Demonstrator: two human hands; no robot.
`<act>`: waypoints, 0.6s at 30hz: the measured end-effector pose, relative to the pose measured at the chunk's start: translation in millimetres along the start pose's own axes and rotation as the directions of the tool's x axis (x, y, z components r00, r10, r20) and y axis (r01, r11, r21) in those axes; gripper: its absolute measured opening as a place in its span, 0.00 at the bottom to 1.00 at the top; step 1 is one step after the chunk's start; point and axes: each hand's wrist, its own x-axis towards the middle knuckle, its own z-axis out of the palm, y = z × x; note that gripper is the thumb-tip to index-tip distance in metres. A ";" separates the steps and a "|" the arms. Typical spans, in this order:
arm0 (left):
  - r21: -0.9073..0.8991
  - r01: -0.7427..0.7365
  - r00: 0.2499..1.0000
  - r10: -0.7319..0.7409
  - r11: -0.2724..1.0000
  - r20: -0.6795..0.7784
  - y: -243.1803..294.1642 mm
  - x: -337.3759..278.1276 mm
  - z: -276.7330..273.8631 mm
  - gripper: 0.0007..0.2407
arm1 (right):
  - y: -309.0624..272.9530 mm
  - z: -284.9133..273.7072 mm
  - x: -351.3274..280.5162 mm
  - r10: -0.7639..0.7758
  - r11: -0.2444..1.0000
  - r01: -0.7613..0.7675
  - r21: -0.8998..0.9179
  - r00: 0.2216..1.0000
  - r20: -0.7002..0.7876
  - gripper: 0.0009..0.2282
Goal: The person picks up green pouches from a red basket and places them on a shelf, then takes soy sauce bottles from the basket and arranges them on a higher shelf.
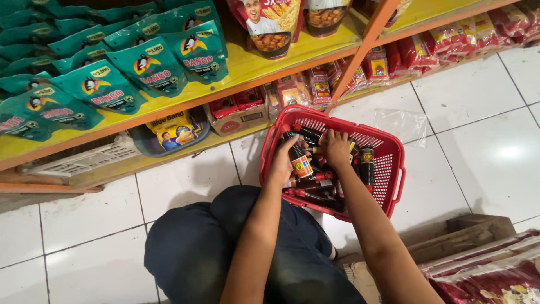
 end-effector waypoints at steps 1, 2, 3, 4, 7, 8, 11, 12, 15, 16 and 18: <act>0.018 -0.002 1.000 0.002 1.000 -0.012 1.2 0.3 0.5 0.12 | 0.5 -0.3 3.6 0.002 1.000 -0.003 0.005 1.000 0.025 0.19; 0.036 -0.003 1.000 0.004 0.999 -0.023 -0.5 -2.2 -0.4 0.12 | 1.5 -2.0 3.1 0.005 1.000 -0.005 0.009 0.999 0.049 0.19; 0.066 -0.007 0.999 0.009 0.998 -0.037 -3.6 -4.9 -1.4 0.12 | 1.4 -4.8 0.9 0.007 1.000 -0.008 0.014 0.997 0.074 0.18; 0.099 -0.017 0.999 0.022 0.995 -0.047 -4.4 -3.7 -1.7 0.12 | 0.3 -10.3 2.3 -0.038 0.999 0.037 0.020 0.998 0.055 0.18; 0.207 -0.018 0.996 0.036 0.978 -0.086 -13.8 -3.5 -4.4 0.11 | -6.3 -38.4 -15.9 0.040 0.885 -0.158 0.438 0.963 0.266 0.16; 0.248 -0.026 0.994 0.051 0.968 -0.095 -13.2 -0.4 -3.9 0.11 | -9.7 -49.6 -23.6 0.054 0.569 -0.464 0.679 0.845 0.532 0.15; 0.297 -0.151 0.985 0.169 0.943 -0.034 -13.2 -0.7 3.2 0.10 | -39.1 -88.8 -60.1 0.023 0.252 -0.496 0.831 0.861 0.507 0.14; 0.304 -0.174 0.982 0.187 0.937 -0.016 -9.1 -7.1 4.0 0.10 | -46.4 -102.4 -78.1 0.029 0.125 -0.527 0.840 0.849 0.528 0.14; 0.342 -0.271 0.962 0.268 0.900 0.058 2.0 -38.2 19.0 0.11 | -64.3 -138.5 -100.0 -0.014 -0.054 -0.543 0.838 0.839 0.543 0.16; 0.367 -0.333 0.943 0.316 0.869 0.107 10.1 -46.6 31.5 0.12 | -68.5 -150.6 -104.2 -0.039 -0.099 -0.509 0.855 0.860 0.508 0.17; 0.423 -0.368 0.930 0.326 0.828 0.170 38.2 -68.0 54.3 0.14 | -78.8 -175.2 -104.3 -0.047 -0.092 -0.445 0.891 0.895 0.443 0.19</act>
